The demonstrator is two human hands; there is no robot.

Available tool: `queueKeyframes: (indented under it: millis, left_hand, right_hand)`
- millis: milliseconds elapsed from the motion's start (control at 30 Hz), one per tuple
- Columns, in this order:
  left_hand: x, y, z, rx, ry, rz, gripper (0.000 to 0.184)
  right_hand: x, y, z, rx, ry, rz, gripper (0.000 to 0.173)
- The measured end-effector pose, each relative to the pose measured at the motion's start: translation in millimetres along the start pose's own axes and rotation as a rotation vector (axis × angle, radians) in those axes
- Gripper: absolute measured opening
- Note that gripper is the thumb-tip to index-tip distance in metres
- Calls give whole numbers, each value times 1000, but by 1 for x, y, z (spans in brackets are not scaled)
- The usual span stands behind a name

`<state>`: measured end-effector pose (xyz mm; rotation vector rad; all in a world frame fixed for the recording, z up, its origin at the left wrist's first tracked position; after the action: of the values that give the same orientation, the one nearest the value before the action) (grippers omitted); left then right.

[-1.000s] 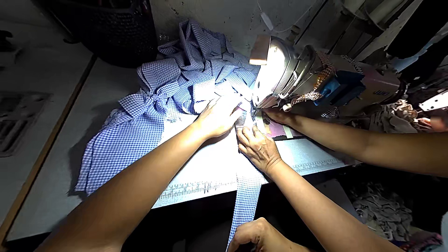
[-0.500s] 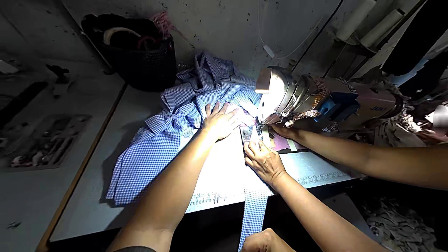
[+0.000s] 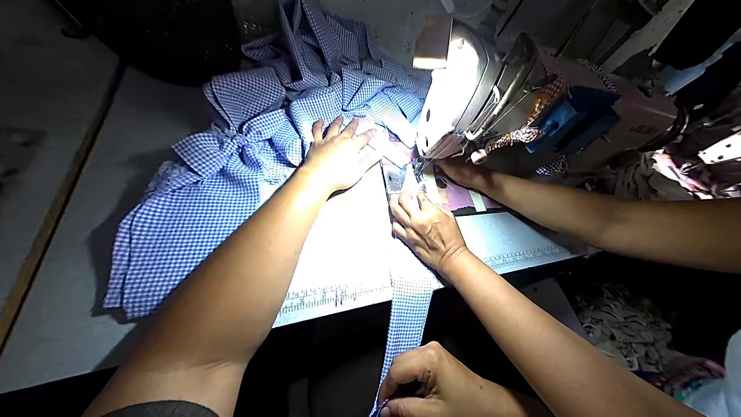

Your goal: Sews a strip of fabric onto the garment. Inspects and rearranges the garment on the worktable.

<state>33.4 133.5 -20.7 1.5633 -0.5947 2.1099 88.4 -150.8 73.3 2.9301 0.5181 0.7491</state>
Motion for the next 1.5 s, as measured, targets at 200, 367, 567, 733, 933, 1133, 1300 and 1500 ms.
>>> queueKeyframes:
  millis: [200,367,567,733,933,1133,1300,1500]
  left_hand:
    - [-1,0,-1,-24,5,11,66]
    - [0,0,0,-21,11,20,66]
    - [1,0,1,-15,22,4,67]
    - [4,-1,2,-48,44,49,64]
    - [3,0,24,-357,141,196,49]
    - [-4,-1,28,-393,148,74,51]
    - [-5,-2,26,-387,146,64,54]
    - [-5,-3,25,-387,149,72,52]
  right_hand:
    - [-14,3,26,-46,26,-45,9]
    - [-44,38,111,344,-213,-125,14]
    - [-29,24,61,199,-127,-119,9]
    - [-29,23,58,200,-112,-119,7]
    - [-43,37,107,336,-197,-130,14]
    - [-43,34,102,319,-187,-132,13]
    - [-37,23,70,227,-132,-112,9]
    - [-46,34,109,298,-205,-136,14]
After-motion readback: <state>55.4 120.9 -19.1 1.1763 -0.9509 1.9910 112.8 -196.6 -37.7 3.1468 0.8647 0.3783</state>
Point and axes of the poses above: each hand's wrist, its own y-axis away from the middle knuckle, its own x-axis out of the back of the hand, z = x × y, the point moved 5 cm from there along -y, towards the middle knuckle, and after that the axes turned 2 degrees about z, right-handed, at the moved point
